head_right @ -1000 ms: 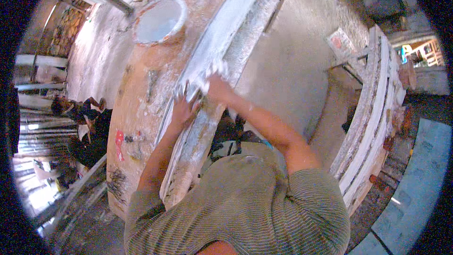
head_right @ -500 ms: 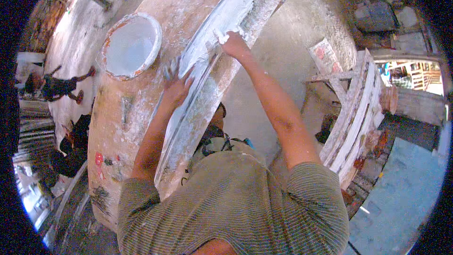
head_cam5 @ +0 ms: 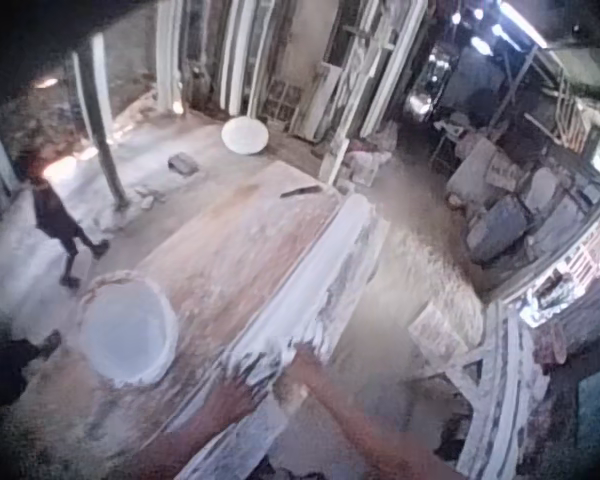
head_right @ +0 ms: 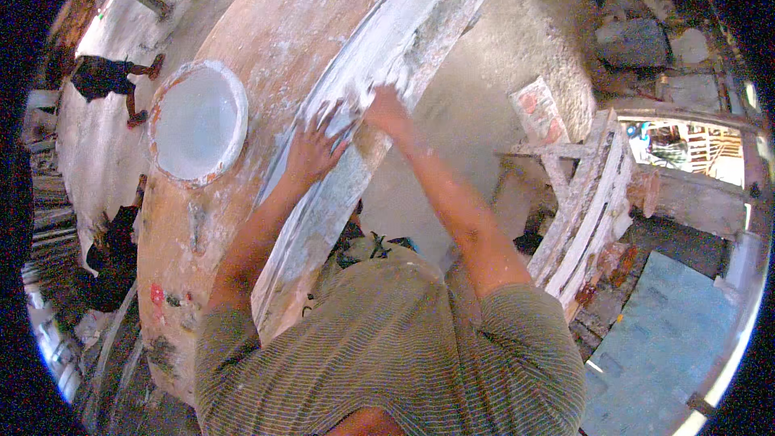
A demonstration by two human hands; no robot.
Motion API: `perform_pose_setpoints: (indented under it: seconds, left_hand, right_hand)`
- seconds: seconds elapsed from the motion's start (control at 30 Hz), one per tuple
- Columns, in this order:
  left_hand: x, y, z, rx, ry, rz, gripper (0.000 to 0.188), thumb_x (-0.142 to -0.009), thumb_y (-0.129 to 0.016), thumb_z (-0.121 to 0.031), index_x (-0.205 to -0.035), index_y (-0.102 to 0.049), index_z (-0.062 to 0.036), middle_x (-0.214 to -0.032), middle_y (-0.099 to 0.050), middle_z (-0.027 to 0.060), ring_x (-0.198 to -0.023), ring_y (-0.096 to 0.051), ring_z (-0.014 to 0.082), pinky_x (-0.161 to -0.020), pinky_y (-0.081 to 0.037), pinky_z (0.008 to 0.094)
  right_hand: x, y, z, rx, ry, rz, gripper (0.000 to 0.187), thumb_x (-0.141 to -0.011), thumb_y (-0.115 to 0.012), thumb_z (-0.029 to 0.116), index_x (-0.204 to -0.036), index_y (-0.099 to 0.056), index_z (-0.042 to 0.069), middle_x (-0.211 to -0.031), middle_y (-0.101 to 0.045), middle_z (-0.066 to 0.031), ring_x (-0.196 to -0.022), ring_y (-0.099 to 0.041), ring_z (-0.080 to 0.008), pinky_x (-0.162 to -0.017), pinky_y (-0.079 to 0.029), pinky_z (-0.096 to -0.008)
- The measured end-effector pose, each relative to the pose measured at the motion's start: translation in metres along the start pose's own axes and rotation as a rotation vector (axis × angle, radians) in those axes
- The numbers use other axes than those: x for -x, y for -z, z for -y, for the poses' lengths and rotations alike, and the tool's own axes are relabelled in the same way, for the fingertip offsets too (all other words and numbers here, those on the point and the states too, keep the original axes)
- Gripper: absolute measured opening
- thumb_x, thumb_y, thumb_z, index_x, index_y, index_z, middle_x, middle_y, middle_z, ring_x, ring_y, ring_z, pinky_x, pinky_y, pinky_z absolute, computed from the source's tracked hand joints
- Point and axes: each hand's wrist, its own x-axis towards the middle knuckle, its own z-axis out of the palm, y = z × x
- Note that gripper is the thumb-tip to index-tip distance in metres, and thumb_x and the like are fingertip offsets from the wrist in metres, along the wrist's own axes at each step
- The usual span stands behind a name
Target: The person applies a white paste to a long, curved wooden object using a cloth and a bucket. They repeatedly dip the cloth into the bucket and rub the paste along the surface, occasionally smoothing it with their hands.
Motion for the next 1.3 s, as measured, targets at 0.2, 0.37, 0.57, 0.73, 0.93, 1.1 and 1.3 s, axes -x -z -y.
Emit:
perform_pose_setpoints:
  seconds: [0.2, 0.37, 0.57, 0.73, 0.93, 1.1, 1.3]
  left_hand:
    - [-0.097, -0.019, 0.01, 0.092, 0.129, -0.097, 0.046, -0.091, -0.036, -0.049, -0.131, -0.048, -0.0289, -0.151, -0.018, 0.0058, -0.138, -0.016, 0.0308, -0.111, -0.006, 0.0516]
    - [-0.044, -0.003, 0.003, -0.017, 0.12, 0.037, 0.048, -0.091, -0.039, -0.045, -0.135, -0.042, -0.0296, -0.15, -0.017, 0.0099, -0.137, -0.016, 0.0345, -0.11, -0.005, 0.0557]
    - [-0.049, 0.007, -0.014, -0.041, 0.096, 0.126, 0.043, -0.09, -0.041, -0.043, -0.131, -0.049, -0.0286, -0.149, -0.022, 0.0051, -0.135, -0.024, 0.0285, -0.11, -0.01, 0.0542]
    - [-0.194, -0.014, -0.018, -0.139, -0.013, 0.05, 0.042, -0.092, -0.038, -0.043, -0.13, -0.05, -0.0297, -0.148, -0.025, 0.0017, -0.133, -0.028, 0.0219, -0.11, -0.015, 0.0496]
    - [-0.306, -0.04, -0.011, -0.035, 0.095, 0.059, 0.043, -0.093, -0.035, -0.045, -0.133, -0.046, -0.0321, -0.151, -0.016, 0.005, -0.137, -0.019, 0.0293, -0.111, -0.012, 0.051]
    - [-0.277, -0.049, -0.005, 0.037, 0.326, 0.157, 0.048, -0.092, -0.037, -0.045, -0.136, -0.041, -0.0286, -0.151, -0.012, 0.0098, -0.138, -0.014, 0.0355, -0.111, -0.009, 0.0515]
    - [-0.233, -0.025, -0.033, -0.01, 0.239, 0.35, 0.043, -0.092, -0.038, -0.045, -0.126, -0.055, -0.023, -0.15, -0.019, 0.0069, -0.138, -0.016, 0.0317, -0.111, -0.009, 0.05]
  right_hand:
    - [-0.117, 0.137, -0.013, 0.093, -0.066, 0.137, 0.056, -0.081, -0.058, 0.043, -0.115, -0.054, -0.002, -0.114, -0.056, -0.0249, -0.109, -0.051, -0.0395, -0.092, -0.042, -0.0419]
    - [-0.043, 0.062, -0.014, -0.36, -0.108, 0.01, 0.06, -0.078, -0.06, 0.043, -0.123, -0.05, 0.004, -0.126, -0.044, -0.0269, -0.12, -0.04, -0.042, -0.102, -0.029, -0.0503]
    - [-0.026, 0.025, -0.024, -0.078, 0.024, 0.158, 0.045, -0.078, -0.06, 0.03, -0.109, -0.053, -0.001, -0.118, -0.045, -0.031, -0.113, -0.043, -0.0453, -0.096, -0.038, -0.047]
    - [-0.162, 0.069, -0.122, -0.022, 0.005, 0.041, 0.048, -0.079, -0.059, 0.037, -0.109, -0.056, 0.0, -0.118, -0.047, -0.03, -0.105, -0.051, -0.0443, -0.09, -0.042, -0.0482]
    - [-0.253, 0.171, -0.154, -0.206, 0.027, 0.054, 0.045, -0.078, -0.06, 0.033, -0.108, -0.057, 0.0, -0.113, -0.053, -0.028, -0.105, -0.052, -0.0419, -0.09, -0.043, -0.0447]
    - [-0.213, 0.161, -0.149, -0.357, 0.077, 0.159, 0.049, -0.082, -0.056, 0.038, -0.111, -0.055, -0.002, -0.128, -0.04, -0.0326, -0.118, -0.041, -0.0431, -0.098, -0.037, -0.0438]
    - [-0.15, 0.156, -0.094, 0.029, 0.355, 0.483, 0.063, -0.092, -0.035, 0.048, -0.126, -0.046, -0.003, -0.137, -0.027, -0.0349, -0.133, -0.009, -0.0479, -0.106, -0.002, -0.0595]
